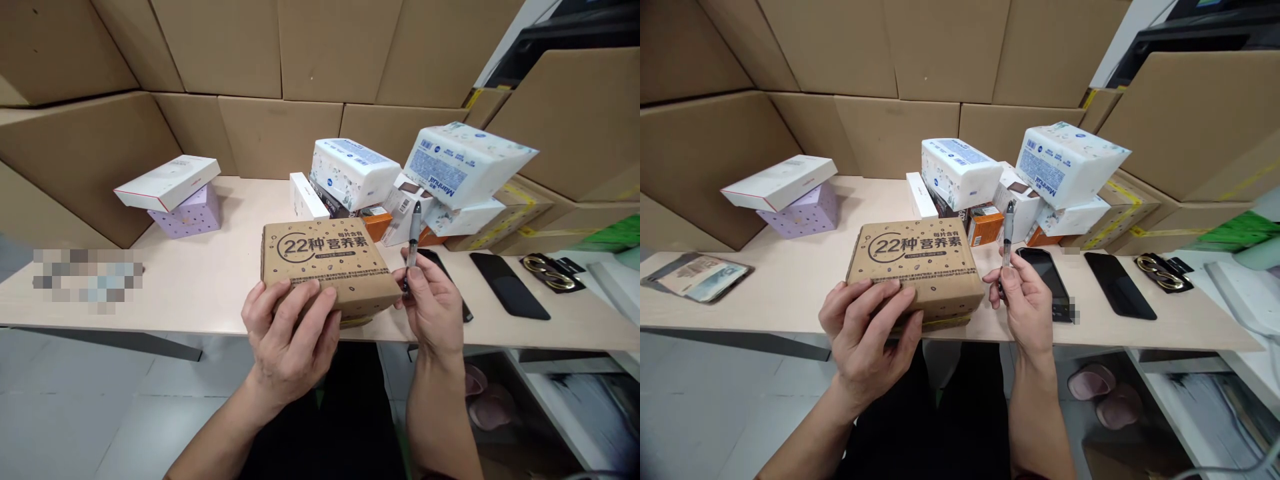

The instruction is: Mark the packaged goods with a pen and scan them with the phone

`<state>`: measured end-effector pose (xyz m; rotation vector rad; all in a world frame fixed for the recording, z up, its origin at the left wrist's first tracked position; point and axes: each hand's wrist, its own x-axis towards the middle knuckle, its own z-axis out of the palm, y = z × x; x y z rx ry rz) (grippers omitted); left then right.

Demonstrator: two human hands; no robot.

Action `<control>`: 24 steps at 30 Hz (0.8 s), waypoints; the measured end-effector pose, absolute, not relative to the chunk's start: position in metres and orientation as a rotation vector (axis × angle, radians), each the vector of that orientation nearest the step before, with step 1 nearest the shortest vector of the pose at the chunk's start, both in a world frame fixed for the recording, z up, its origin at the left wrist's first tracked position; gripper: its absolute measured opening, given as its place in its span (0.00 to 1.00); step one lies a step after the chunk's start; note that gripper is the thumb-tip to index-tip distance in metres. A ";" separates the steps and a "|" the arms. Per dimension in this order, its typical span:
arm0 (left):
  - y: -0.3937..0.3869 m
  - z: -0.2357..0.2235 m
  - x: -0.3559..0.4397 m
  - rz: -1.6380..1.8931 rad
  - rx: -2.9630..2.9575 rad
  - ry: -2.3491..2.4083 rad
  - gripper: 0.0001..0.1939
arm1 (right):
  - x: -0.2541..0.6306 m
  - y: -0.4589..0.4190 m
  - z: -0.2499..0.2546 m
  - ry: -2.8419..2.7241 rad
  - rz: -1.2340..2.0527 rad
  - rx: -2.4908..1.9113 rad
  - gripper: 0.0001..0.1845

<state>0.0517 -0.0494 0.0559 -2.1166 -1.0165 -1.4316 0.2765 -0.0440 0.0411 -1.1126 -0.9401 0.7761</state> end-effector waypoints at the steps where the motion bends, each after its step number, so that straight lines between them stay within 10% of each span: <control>1: -0.049 0.056 0.052 -1.434 -2.113 -1.022 0.24 | 0.276 -0.044 0.042 -0.945 0.783 -1.114 0.20; 15: -0.050 0.056 0.053 -1.432 -2.105 -1.020 0.23 | 0.281 -0.065 0.068 -1.097 0.584 -0.885 0.30; 20: -0.050 0.057 0.054 -1.463 -2.106 -1.024 0.24 | 0.267 -0.073 0.093 -1.016 0.252 -0.766 0.06; 24: -0.051 0.056 0.054 -1.457 -2.115 -1.028 0.23 | 0.257 -0.070 0.109 -1.135 0.371 -0.756 0.17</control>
